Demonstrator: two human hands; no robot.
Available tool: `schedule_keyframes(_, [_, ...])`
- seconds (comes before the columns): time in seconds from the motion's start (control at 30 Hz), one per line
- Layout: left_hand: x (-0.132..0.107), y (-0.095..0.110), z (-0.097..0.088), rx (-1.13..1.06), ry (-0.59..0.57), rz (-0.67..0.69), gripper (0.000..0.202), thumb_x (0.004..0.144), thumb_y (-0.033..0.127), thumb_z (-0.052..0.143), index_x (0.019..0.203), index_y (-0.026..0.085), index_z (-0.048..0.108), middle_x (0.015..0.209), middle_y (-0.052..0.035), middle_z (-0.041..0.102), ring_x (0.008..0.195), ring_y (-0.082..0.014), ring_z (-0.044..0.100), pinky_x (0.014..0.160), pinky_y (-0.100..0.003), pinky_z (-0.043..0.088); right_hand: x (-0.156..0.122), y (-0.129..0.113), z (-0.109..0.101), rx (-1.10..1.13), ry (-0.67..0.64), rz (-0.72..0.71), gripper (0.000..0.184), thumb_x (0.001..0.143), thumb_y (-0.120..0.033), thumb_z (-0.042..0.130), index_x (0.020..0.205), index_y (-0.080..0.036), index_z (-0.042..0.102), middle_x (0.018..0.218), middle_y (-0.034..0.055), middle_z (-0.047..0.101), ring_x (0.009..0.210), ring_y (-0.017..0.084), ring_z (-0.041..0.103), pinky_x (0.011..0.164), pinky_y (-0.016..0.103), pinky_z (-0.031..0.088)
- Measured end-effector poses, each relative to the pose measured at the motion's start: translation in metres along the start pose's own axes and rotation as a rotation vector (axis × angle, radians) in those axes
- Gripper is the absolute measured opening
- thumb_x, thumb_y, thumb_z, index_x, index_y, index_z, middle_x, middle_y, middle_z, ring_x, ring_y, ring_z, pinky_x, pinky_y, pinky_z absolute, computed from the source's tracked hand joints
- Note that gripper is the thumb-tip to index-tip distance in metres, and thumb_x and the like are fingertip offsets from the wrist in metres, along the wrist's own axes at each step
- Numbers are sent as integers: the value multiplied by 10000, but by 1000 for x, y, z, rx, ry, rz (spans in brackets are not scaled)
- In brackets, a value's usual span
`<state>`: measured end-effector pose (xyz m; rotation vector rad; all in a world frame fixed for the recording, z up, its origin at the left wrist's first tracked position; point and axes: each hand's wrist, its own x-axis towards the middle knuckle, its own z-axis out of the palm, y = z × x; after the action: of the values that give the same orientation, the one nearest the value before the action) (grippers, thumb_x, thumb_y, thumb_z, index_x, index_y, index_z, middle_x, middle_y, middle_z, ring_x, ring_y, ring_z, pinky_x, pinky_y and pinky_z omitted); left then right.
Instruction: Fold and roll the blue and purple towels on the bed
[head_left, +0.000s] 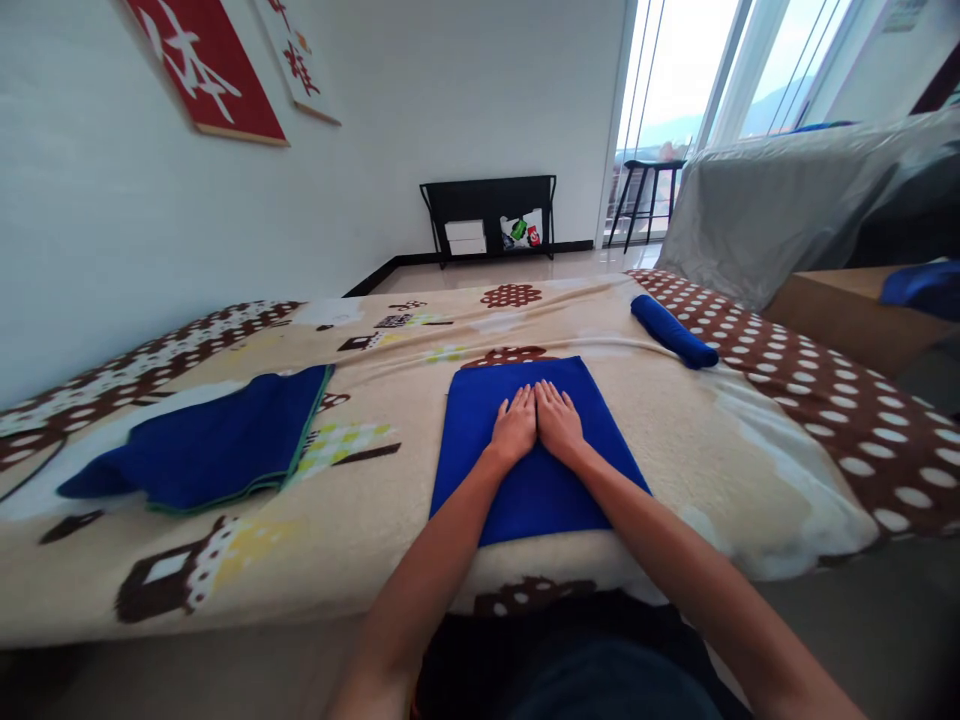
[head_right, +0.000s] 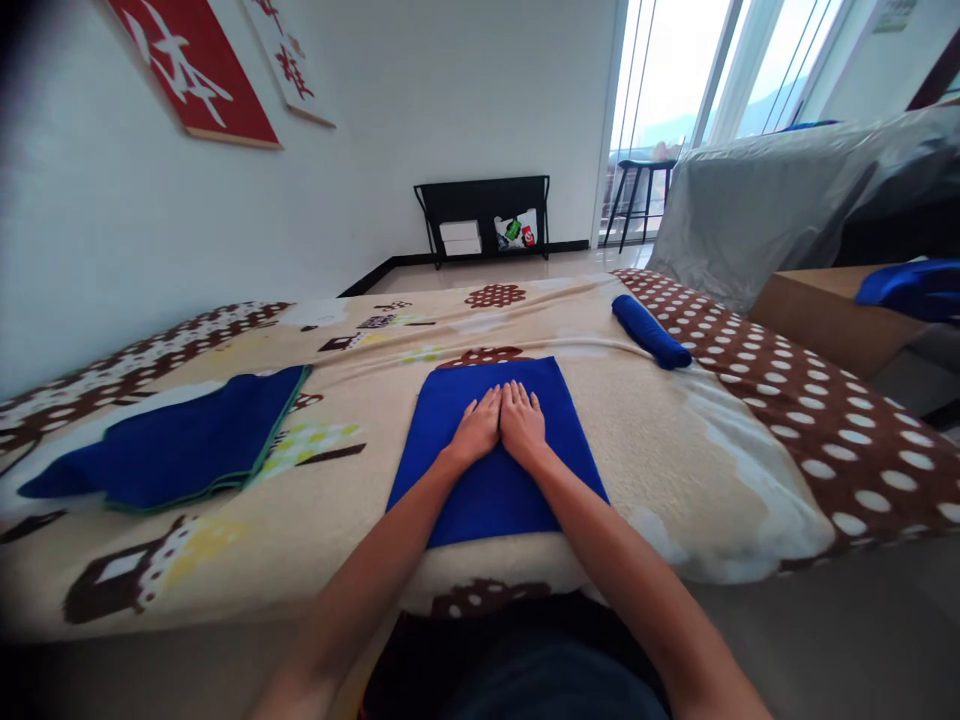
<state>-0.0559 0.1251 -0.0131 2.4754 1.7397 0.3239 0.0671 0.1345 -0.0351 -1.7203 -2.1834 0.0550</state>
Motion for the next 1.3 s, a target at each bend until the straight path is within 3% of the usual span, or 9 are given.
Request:
schedule_keyframes(0.27, [-124, -25, -15, 89, 23, 179, 541, 1030, 425, 337, 1552, 290, 298, 1630, -22, 269, 1509, -214, 261, 1222, -522, 243, -87, 43, -35, 70, -80, -279, 557, 1032, -443, 355, 1539, -214, 373, 1596, 51, 311, 1501, 199, 254, 1238, 438, 231])
schedule_keyframes(0.4, [-182, -45, -23, 153, 81, 332, 540, 1032, 301, 365, 1560, 332, 256, 1613, -7, 312, 1493, -204, 302, 1210, -480, 289, -159, 83, -57, 132, -66, -497, 512, 1036, -355, 384, 1545, -340, 330, 1566, -27, 371, 1480, 176, 300, 1238, 453, 257])
schedule_keyframes(0.5, [-211, -61, -32, 132, 90, 446, 551, 1003, 265, 454, 1539, 293, 328, 1565, -30, 409, 1464, -217, 362, 1192, -463, 324, -196, 108, -71, 142, -47, -505, 502, 1018, -289, 439, 1515, -343, 393, 1502, -32, 472, 1434, 173, 391, 1222, 438, 309])
schedule_keyframes(0.6, [-218, -65, -43, -46, 165, 488, 399, 967, 258, 534, 1363, 269, 579, 1356, -41, 645, 1308, -219, 566, 1109, -434, 429, -200, 108, -82, 169, 40, -486, 375, 1004, -273, 487, 1356, -337, 598, 1338, -31, 632, 1323, 178, 536, 1193, 442, 357])
schedule_keyframes(0.7, [-192, -44, -48, -300, 307, 411, 286, 988, 231, 471, 1145, 262, 708, 1125, -29, 759, 1127, -181, 684, 1024, -378, 493, -174, 72, -83, 213, 205, -428, 304, 1007, -284, 483, 1222, -300, 697, 1255, -7, 685, 1280, 196, 577, 1169, 450, 384])
schedule_keyframes(0.83, [-141, -1, -37, -237, 120, 383, 489, 1024, 352, 400, 1499, 237, 412, 1541, -61, 455, 1433, -165, 413, 1169, -370, 372, -138, 6, -65, 181, 83, -406, 451, 1025, -379, 427, 1435, -225, 534, 1491, 72, 483, 1423, 228, 416, 1183, 459, 361])
schedule_keyframes(0.9, [-134, 8, -28, -102, 18, 429, 585, 1027, 421, 378, 1571, 256, 241, 1617, -49, 306, 1500, -173, 281, 1229, -412, 270, -137, -6, -56, 145, -16, -436, 524, 1023, -433, 419, 1499, -215, 446, 1536, 83, 418, 1466, 230, 341, 1211, 476, 308])
schedule_keyframes(1.1, [-189, -26, -26, 145, 25, 418, 636, 1004, 471, 423, 1578, 330, 187, 1633, -39, 263, 1505, -226, 272, 1228, -481, 245, -183, 50, -62, 97, -50, -512, 614, 1001, -435, 484, 1568, -334, 269, 1600, 10, 299, 1480, 214, 308, 1229, 484, 272])
schedule_keyframes(1.3, [-231, -72, -30, 83, 128, 383, 580, 959, 232, 494, 1520, 306, 366, 1558, -43, 434, 1438, -207, 408, 1194, -442, 330, -210, 114, -69, 175, 11, -440, 517, 977, -261, 507, 1489, -307, 449, 1480, 18, 502, 1397, 197, 451, 1195, 470, 358])
